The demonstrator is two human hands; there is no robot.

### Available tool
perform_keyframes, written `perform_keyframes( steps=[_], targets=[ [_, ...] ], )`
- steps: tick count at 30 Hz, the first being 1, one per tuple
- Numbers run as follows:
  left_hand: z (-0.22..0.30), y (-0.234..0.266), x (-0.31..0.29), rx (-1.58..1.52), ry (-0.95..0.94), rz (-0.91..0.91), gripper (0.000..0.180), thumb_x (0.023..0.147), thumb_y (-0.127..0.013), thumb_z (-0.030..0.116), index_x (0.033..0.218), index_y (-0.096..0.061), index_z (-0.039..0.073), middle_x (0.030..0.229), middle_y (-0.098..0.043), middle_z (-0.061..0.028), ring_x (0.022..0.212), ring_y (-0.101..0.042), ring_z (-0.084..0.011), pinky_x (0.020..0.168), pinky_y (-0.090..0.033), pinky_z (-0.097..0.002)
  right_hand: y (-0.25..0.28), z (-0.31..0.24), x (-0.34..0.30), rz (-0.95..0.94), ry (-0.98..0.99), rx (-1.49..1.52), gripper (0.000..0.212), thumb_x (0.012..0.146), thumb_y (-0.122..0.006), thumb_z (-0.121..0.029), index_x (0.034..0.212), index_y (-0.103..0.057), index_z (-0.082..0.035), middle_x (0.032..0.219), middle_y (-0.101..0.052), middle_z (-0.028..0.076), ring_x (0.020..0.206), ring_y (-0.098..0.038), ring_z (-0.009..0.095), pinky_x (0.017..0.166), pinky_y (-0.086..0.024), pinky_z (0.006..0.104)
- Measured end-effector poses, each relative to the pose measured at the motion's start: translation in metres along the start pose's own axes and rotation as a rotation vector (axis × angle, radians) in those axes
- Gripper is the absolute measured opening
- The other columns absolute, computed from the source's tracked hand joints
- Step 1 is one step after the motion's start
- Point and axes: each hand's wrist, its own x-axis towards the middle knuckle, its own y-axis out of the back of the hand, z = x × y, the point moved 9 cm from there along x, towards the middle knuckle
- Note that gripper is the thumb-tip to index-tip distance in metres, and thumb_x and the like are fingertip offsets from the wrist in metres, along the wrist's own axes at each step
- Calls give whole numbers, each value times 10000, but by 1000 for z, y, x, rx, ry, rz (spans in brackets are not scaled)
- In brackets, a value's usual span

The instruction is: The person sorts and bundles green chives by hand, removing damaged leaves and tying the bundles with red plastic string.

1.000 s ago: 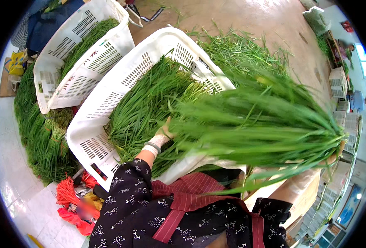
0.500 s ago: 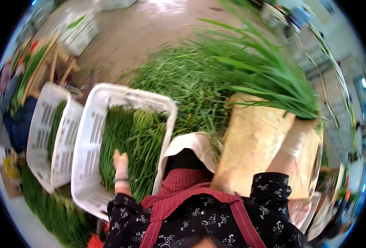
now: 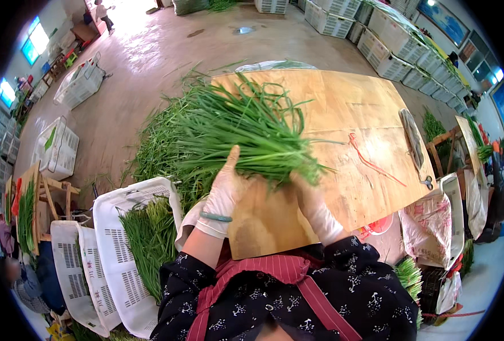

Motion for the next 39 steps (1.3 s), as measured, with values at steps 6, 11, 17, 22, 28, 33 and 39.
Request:
perform_keyframes(
  steps=[6,11,17,22,28,33,39],
  targets=[
    [12,-14,-19,81,48,38,377,826,-615,192,1138,-493,19,1160,-534,-145,1067,-494,-326,925,-371,-522,58,-45,-1,-514,-239,-465,547,780,-661,-170,1264,-443,-35,1130,-568,83,1023,-529,163,878,-425,313],
    [24,-9,-20,-32,9,74,420,835,-605,210,1175,-465,5,1182,-520,-158,1087,-477,-348,944,-341,-535,122,-85,129,-115,-359,-842,532,852,-465,-487,1132,-534,-40,1096,-579,96,967,-554,193,764,-460,318],
    [34,5,-11,-8,-177,156,493,795,-662,241,1182,-453,17,1179,-520,-145,1074,-474,-353,938,-357,-519,8,-14,217,-364,-549,-1031,800,771,-403,-684,1151,-512,12,1105,-573,145,910,-603,221,790,-489,372],
    [40,-13,-5,50,-308,229,417,815,-637,257,1141,-510,30,1128,-555,-139,1009,-530,-304,884,-428,-473,-130,28,158,-794,-155,-1005,696,694,-688,-497,1183,-509,-36,1106,-582,108,963,-558,209,852,-444,334],
    [45,16,-20,236,-353,245,417,821,-620,260,1145,-516,19,1092,-570,-110,919,-573,-231,802,-486,-347,-141,42,98,-838,-370,-599,671,633,-782,-369,1152,-528,-30,1002,-615,97,908,-568,182,815,-456,311],
    [47,-87,-48,483,-501,-49,391,786,-624,138,1144,-521,20,1076,-573,-73,938,-563,-182,816,-470,-319,-148,-59,78,-706,-35,-753,851,560,-844,-299,1232,-416,2,1104,-565,117,1010,-529,203,891,-425,316],
    [61,-228,-90,734,-783,-353,379,692,-718,107,1032,-575,24,960,-609,-59,859,-587,-163,800,-473,-304,-179,-194,50,-586,446,-430,819,546,-846,-184,1199,-398,27,1035,-583,111,950,-559,183,835,-467,301]
  ],
)
